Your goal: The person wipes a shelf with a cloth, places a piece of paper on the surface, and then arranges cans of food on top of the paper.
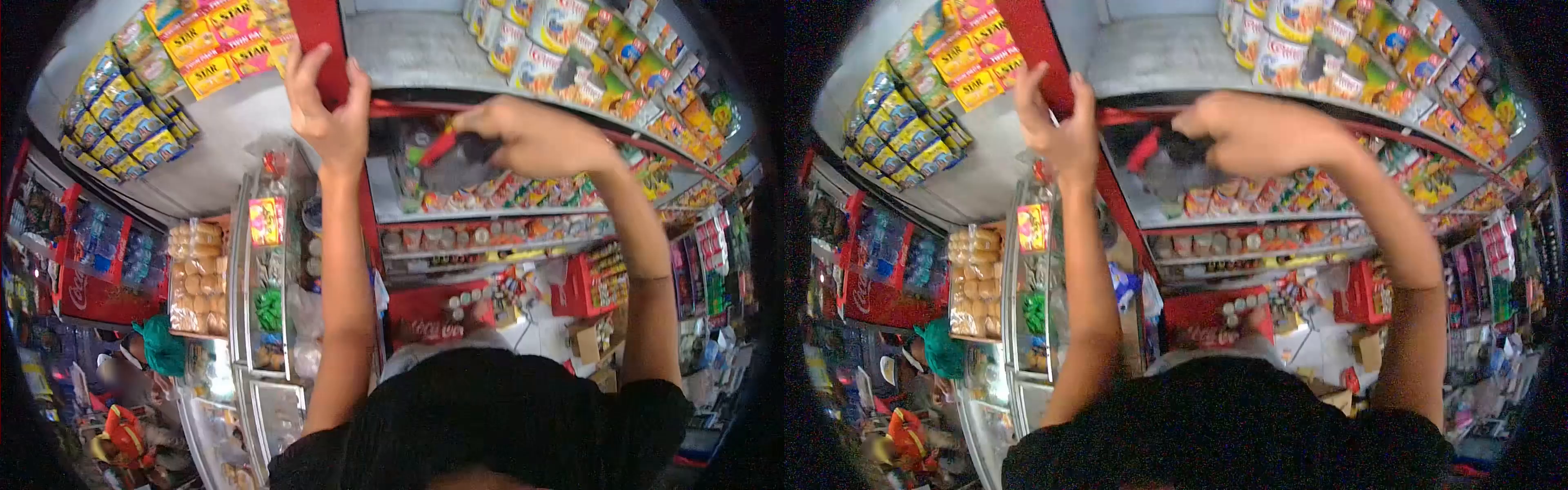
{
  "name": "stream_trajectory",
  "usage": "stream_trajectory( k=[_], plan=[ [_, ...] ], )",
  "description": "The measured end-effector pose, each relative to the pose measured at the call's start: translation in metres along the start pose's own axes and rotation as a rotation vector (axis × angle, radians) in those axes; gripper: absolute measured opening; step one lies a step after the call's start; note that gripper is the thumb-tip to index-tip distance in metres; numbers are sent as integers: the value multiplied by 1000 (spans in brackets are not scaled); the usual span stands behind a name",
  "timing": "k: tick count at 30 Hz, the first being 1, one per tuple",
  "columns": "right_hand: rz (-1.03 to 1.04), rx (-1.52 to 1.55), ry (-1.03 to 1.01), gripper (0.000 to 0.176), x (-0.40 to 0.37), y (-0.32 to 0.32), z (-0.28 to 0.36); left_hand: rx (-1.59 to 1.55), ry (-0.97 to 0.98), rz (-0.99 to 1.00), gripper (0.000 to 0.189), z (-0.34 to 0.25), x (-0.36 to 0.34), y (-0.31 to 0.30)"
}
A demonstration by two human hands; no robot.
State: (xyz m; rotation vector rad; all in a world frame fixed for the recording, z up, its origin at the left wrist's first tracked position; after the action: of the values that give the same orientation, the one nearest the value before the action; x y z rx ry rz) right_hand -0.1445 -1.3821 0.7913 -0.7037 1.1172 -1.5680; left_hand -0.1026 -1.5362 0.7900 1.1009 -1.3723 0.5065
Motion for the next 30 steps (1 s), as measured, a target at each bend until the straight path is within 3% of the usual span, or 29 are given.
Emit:
stream_trajectory(
  k=[2, 3, 4, 5, 6, 7, 8, 9, 10, 11, 12, 13, 15, 16, 18, 19, 20, 21, 22, 23, 24, 26, 28, 30],
  plan=[
    [4, 29, 89, 37, -13, 56, -41, -8, -11, -12, 40, 2, -1, 0],
    [-54, 150, 107, 24, -21, 88, -69, -21, 0, -24, 39, 4, -2, 0],
    [-33, 73, 160, 27, -31, 128, -110, 15, 0, 49, 39, 3, -2, 2],
    [16, 127, 350, 31, -49, 158, -150, 44, 3, 123, 40, 2, -3, 5],
    [64, 177, 541, 35, -73, 186, -187, -23, -19, -3, 37, 7, -3, 1],
    [44, 313, 767, 42, -110, 220, -233, -46, -114, 31, 35, 8, -3, 3],
    [-249, 312, 810, 40, -156, 281, -312, 31, -83, 46, 34, 6, -4, 4],
    [-30, 225, 934, 35, -185, 303, -312, 104, -51, 64, 33, 5, -5, 5],
    [-2, -119, 1039, 36, -246, 389, -371, 161, -56, 91, 33, 5, -7, 5],
    [73, -124, 1100, 36, -278, 429, -384, 215, -51, 109, 33, 5, -7, 8],
    [150, -134, 1154, 36, -302, 457, -397, 40, -43, 39, 33, 3, -6, 10],
    [-449, -506, 734, 37, -305, 448, -386, 78, -48, 99, 33, 4, -8, 11],
    [-746, 610, 1180, 42, -361, 526, -433, 288, 47, 101, 29, -13, -20, 12],
    [-749, 616, 1191, 42, -360, 543, -439, 278, 45, 110, 29, -15, -29, 13],
    [-707, 550, 902, 35, -329, 559, -442, 380, 229, 48, 26, -40, -67, 6],
    [-681, 513, 760, 32, -317, 565, -440, 142, 152, 131, 26, -47, -98, 6],
    [-651, 474, 618, 29, -308, 569, -433, 200, 214, 152, 19, -68, -120, 4],
    [-618, 435, 476, 26, -302, 572, -420, 156, 123, 426, 13, -88, -151, 16],
    [-620, 440, 484, 26, -316, 544, -382, -71, 52, 625, 12, -102, -190, 28],
    [-703, 1094, 848, 26, -313, 543, -383, -393, -136, 910, 21, -116, -240, 46],
    [-731, 1767, 1193, 25, -271, 529, -357, -580, -200, 1083, 28, -137, -281, 57],
    [-773, 1823, 1152, 25, -250, 497, -324, -680, -361, 1319, 41, -164, -338, 63],
    [-870, 1964, 1041, 25, -221, 414, -260, -712, -325, 1433, 46, -189, -369, 66],
    [-863, 1844, 1121, 23, -229, 419, -258, -653, -199, 1647, 55, -196, -441, 51]
  ],
)
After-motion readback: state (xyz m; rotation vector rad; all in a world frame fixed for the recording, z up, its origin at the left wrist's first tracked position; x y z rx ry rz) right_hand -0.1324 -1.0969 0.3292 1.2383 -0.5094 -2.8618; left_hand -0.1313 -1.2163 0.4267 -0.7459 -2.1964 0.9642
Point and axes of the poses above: each hand's wrist, its own x-axis towards the middle knuckle, its own y-axis out of the palm, z = x × y, the point moved 9 cm from there along x, towards the middle knuckle, and after that the axes turned 1 degree about -x, right-handed, at the moved point
